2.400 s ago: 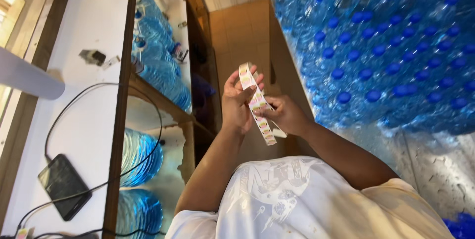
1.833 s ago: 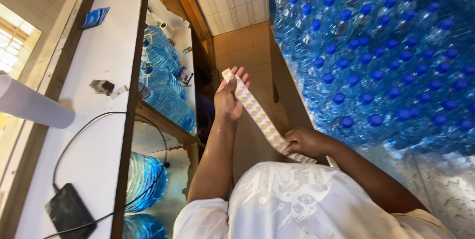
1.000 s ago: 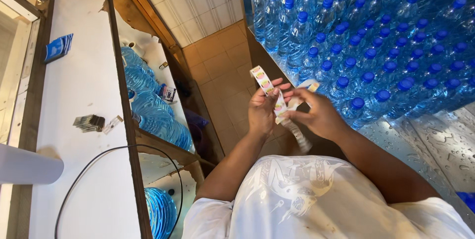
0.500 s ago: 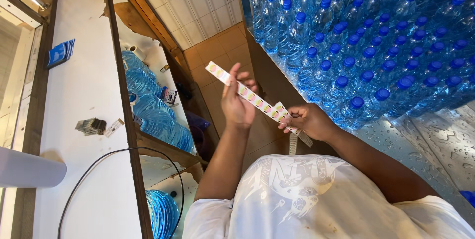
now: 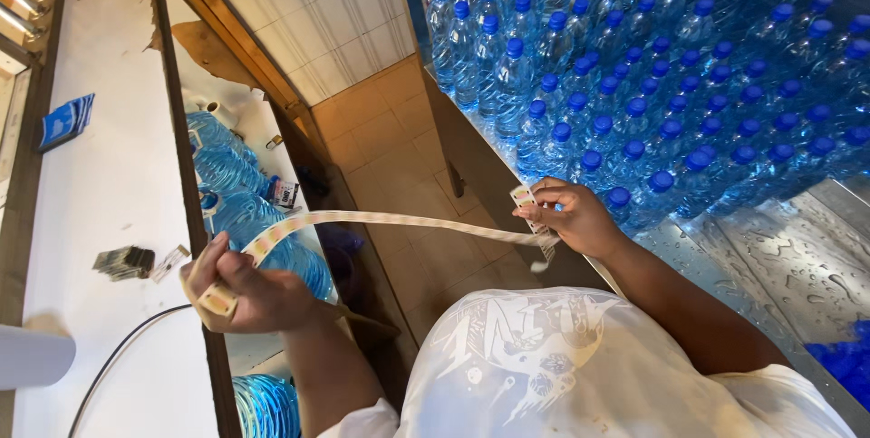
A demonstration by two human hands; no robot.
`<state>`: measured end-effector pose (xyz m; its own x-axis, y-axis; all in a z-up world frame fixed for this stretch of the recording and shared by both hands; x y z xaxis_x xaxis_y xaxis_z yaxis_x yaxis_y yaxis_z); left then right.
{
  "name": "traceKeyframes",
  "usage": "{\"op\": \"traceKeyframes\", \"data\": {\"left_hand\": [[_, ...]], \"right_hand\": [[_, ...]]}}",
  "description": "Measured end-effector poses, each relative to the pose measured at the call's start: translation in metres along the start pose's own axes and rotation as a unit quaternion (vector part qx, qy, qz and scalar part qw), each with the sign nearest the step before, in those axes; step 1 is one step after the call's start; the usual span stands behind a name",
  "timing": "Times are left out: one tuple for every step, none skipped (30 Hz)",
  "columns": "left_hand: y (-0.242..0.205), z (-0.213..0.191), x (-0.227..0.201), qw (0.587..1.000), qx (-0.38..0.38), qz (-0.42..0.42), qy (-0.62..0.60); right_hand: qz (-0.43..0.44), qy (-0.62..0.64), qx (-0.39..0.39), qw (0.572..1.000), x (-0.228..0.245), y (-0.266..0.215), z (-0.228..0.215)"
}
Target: The person applies small round stickers to the caps of numerous blue water bottles arranged on a metal tray. They peel stickers from a roll and place them one by one onto the bottle caps in a repetitive sequence.
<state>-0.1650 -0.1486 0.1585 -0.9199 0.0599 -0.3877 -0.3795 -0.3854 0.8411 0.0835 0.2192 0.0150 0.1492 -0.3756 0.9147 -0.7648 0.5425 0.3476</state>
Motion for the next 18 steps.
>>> {"op": "traceKeyframes", "data": {"left_hand": [[-0.010, 0.014, -0.016, 1.000, 0.003, -0.001, 0.001], [-0.022, 0.038, -0.029, 0.995, 0.098, -0.015, 0.026], [-0.037, 0.058, -0.043, 0.980, 0.191, -0.029, 0.053], [-0.073, 0.069, -0.038, 0.979, 0.194, -0.031, 0.057], [-0.119, 0.093, -0.023, 0.934, 0.326, -0.147, -0.012], [-0.170, 0.113, -0.012, 0.854, 0.444, -0.257, -0.080], [-0.187, 0.120, -0.011, 0.855, 0.444, -0.256, -0.077], [-0.215, 0.131, -0.006, 0.794, 0.483, -0.353, -0.110], [-0.244, 0.147, -0.001, 0.722, 0.514, -0.440, -0.146], [-0.238, 0.154, -0.011, 0.725, 0.513, -0.435, -0.147], [-0.239, 0.155, -0.018, 0.702, 0.472, -0.509, -0.161], [-0.241, 0.157, -0.026, 0.673, 0.427, -0.579, -0.174], [-0.242, 0.159, -0.025, 0.670, 0.428, -0.580, -0.174], [-0.243, 0.159, -0.021, 0.676, 0.424, -0.584, -0.147], [-0.245, 0.158, -0.018, 0.680, 0.419, -0.589, -0.119], [-0.252, 0.157, -0.018, 0.677, 0.420, -0.593, -0.118], [-0.261, 0.156, -0.017, 0.668, 0.423, -0.601, -0.119], [-0.270, 0.155, -0.016, 0.658, 0.426, -0.609, -0.120]], "right_hand": [[0.003, 0.001, -0.001, 1.000, 0.008, 0.002, 0.003], [0.006, 0.003, -0.027, 1.000, 0.015, 0.004, 0.004], [0.011, 0.005, -0.049, 0.999, 0.022, 0.005, 0.006], [0.015, 0.006, -0.048, 0.999, 0.018, 0.004, 0.008], [0.010, 0.010, -0.054, 0.998, 0.015, 0.005, 0.011], [0.005, 0.013, -0.060, 0.998, 0.013, 0.007, 0.013], [0.004, 0.016, -0.058, 0.998, 0.016, 0.005, 0.017], [0.010, 0.012, -0.051, 0.999, 0.019, 0.003, 0.021], [0.010, 0.005, -0.047, 0.999, 0.022, 0.007, 0.022], [0.004, 0.006, -0.048, 0.999, 0.014, 0.009, 0.023], [0.012, 0.026, -0.041, 0.999, 0.005, 0.008, 0.024], [0.020, 0.047, -0.035, 0.998, -0.005, 0.007, 0.025], [0.023, 0.046, -0.036, 0.998, 0.001, 0.006, 0.025], [-0.014, 0.005, -0.087, 0.996, 0.012, 0.005, 0.019], [-0.048, -0.037, -0.137, 0.989, 0.023, 0.001, 0.015], [-0.043, -0.039, -0.137, 0.989, 0.026, -0.003, 0.007], [-0.172, -0.162, -0.174, 0.956, 0.046, -0.012, -0.001], [-0.296, -0.280, -0.203, 0.890, 0.064, -0.024, -0.004]]}}
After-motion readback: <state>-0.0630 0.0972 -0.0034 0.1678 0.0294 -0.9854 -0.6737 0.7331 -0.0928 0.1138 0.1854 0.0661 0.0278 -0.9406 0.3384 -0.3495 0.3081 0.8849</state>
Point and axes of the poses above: each hand's wrist, its own y-axis towards the middle knuckle, its own z-axis out of the palm, x = y × z, the point moved 6 cm from there along y, towards the middle knuckle, and after that the axes turned 2 degrees about -x, right-handed, at the moved point
